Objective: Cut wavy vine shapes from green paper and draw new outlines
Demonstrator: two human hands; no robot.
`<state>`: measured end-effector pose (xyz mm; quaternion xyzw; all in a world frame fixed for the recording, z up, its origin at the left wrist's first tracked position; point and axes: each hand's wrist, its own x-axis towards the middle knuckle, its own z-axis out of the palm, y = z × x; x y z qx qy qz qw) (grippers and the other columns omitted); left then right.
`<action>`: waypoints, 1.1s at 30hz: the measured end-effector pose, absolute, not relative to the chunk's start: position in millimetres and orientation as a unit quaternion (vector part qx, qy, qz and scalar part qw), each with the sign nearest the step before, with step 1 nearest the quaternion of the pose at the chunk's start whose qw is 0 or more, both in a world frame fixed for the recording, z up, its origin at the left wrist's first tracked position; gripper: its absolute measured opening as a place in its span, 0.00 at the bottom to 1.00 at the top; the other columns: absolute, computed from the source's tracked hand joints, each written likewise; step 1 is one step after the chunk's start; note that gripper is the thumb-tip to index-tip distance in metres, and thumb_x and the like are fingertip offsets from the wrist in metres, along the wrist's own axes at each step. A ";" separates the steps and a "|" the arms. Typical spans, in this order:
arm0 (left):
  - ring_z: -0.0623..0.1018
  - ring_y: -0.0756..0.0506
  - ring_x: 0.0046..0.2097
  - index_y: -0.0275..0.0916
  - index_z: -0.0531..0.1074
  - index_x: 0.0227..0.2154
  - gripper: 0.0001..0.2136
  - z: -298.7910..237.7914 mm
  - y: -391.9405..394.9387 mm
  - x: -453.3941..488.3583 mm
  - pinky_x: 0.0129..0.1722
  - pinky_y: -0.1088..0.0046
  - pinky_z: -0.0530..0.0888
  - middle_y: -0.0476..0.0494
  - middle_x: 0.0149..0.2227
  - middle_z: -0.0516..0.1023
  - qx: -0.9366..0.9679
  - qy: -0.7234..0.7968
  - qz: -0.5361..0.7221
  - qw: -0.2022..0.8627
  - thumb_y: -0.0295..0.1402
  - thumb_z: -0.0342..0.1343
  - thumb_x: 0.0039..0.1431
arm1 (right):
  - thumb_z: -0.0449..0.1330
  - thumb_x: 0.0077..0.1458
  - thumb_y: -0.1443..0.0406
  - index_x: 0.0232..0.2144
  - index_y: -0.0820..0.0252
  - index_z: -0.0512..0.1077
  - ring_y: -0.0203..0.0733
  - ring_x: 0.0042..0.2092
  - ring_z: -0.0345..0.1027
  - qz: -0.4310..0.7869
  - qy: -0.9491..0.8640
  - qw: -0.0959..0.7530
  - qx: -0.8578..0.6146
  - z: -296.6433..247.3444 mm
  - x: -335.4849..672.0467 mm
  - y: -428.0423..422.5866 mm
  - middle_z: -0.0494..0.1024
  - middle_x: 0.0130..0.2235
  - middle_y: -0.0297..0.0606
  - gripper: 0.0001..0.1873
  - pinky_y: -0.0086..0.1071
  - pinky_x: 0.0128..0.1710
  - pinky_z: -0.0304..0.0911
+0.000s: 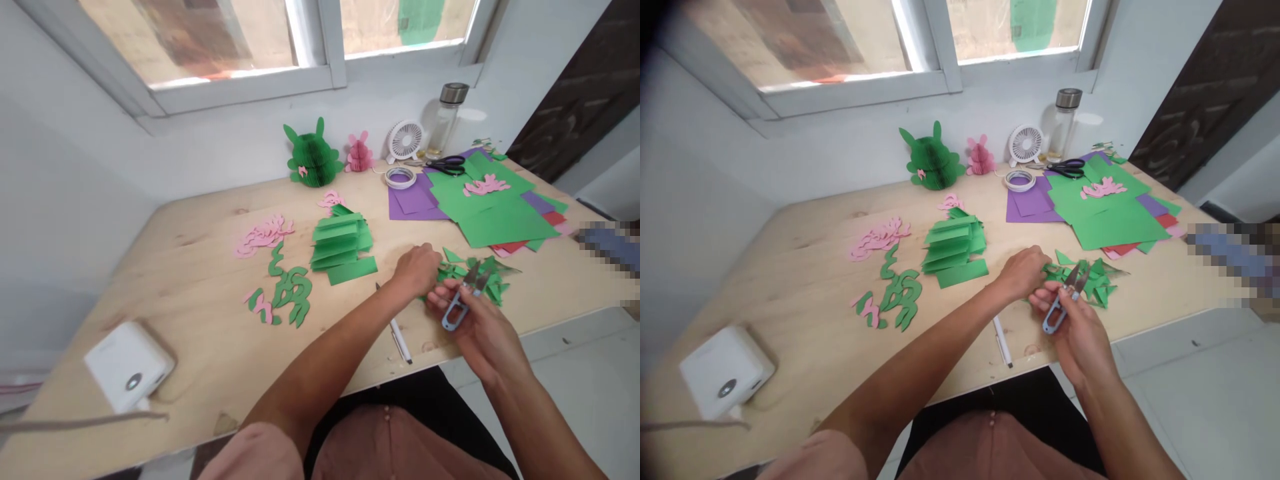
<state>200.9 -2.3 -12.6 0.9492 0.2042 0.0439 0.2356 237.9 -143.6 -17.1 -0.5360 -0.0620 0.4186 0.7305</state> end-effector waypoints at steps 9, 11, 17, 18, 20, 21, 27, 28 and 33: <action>0.76 0.49 0.36 0.39 0.78 0.35 0.13 1.7 0.1 203.4 0.36 0.76 0.69 0.49 0.33 0.80 0.941 0.132 0.063 0.305 0.26 0.47 0.58 | 0.69 0.46 0.59 0.30 0.58 0.76 0.40 0.37 0.76 0.310 -0.093 0.773 -0.545 -17.9 275.2 -137.4 0.79 0.30 0.34 0.11 0.39 0.48 0.69; 0.76 0.48 0.38 0.39 0.77 0.36 0.15 4.0 -0.8 194.6 0.37 0.74 0.69 0.47 0.36 0.80 0.943 0.141 0.071 0.293 0.26 0.43 0.60 | 0.69 0.46 0.59 0.30 0.58 0.76 0.41 0.37 0.76 0.315 -0.083 0.768 -0.551 -17.8 274.5 -140.9 0.79 0.30 0.35 0.11 0.40 0.48 0.69; 0.76 0.41 0.41 0.36 0.75 0.32 0.07 -3.0 -18.4 159.2 0.37 0.67 0.70 0.40 0.37 0.78 0.967 0.119 0.046 0.221 0.25 0.51 0.57 | 0.67 0.47 0.61 0.31 0.58 0.76 0.38 0.35 0.74 0.335 -0.031 0.763 -0.552 -14.5 265.7 -160.7 0.78 0.28 0.32 0.08 0.37 0.45 0.70; 0.75 0.40 0.42 0.36 0.74 0.32 0.08 -5.7 -22.2 155.7 0.38 0.66 0.70 0.39 0.38 0.77 0.971 0.107 0.044 0.210 0.25 0.50 0.58 | 0.66 0.48 0.62 0.32 0.58 0.77 0.37 0.35 0.74 0.337 -0.024 0.763 -0.552 -12.8 264.4 -164.8 0.77 0.29 0.31 0.08 0.36 0.45 0.70; 0.74 0.40 0.43 0.35 0.73 0.35 0.10 -11.0 -27.0 152.0 0.37 0.65 0.70 0.37 0.39 0.76 0.986 0.062 0.047 0.145 0.24 0.46 0.62 | 0.65 0.50 0.62 0.32 0.58 0.77 0.36 0.34 0.73 0.342 -0.008 0.760 -0.553 -8.9 261.9 -172.4 0.77 0.28 0.31 0.06 0.35 0.45 0.70; 0.73 0.41 0.43 0.35 0.73 0.36 0.10 -12.9 -27.6 151.6 0.36 0.66 0.70 0.37 0.40 0.75 0.991 0.042 0.051 0.114 0.25 0.45 0.63 | 0.64 0.51 0.62 0.32 0.58 0.77 0.36 0.33 0.73 0.346 0.000 0.757 -0.554 -6.8 260.7 -175.8 0.76 0.28 0.31 0.06 0.35 0.45 0.70; 0.75 0.44 0.40 0.38 0.71 0.40 0.10 -5.6 -16.8 171.3 0.31 0.70 0.69 0.41 0.41 0.75 0.993 0.053 0.052 0.091 0.27 0.44 0.65 | 0.62 0.52 0.62 0.31 0.57 0.76 0.34 0.31 0.71 0.336 0.017 0.752 -0.567 4.1 257.1 -186.3 0.74 0.27 0.31 0.05 0.35 0.45 0.70; 0.75 0.44 0.41 0.38 0.70 0.42 0.11 -3.0 -15.6 178.6 0.30 0.70 0.69 0.41 0.41 0.75 0.989 0.069 0.070 0.106 0.27 0.43 0.65 | 0.63 0.52 0.62 0.30 0.57 0.76 0.34 0.30 0.70 0.327 0.019 0.753 -0.571 5.5 257.2 -186.2 0.73 0.26 0.31 0.05 0.35 0.43 0.70; 0.76 0.41 0.43 0.39 0.72 0.39 0.10 0.2 -14.0 199.6 0.30 0.68 0.68 0.43 0.41 0.76 0.982 0.101 0.079 0.142 0.27 0.46 0.62 | 0.65 0.49 0.59 0.29 0.57 0.75 0.31 0.26 0.64 0.320 0.007 0.751 -0.577 8.0 255.8 -181.2 0.69 0.25 0.30 0.08 0.28 0.31 0.69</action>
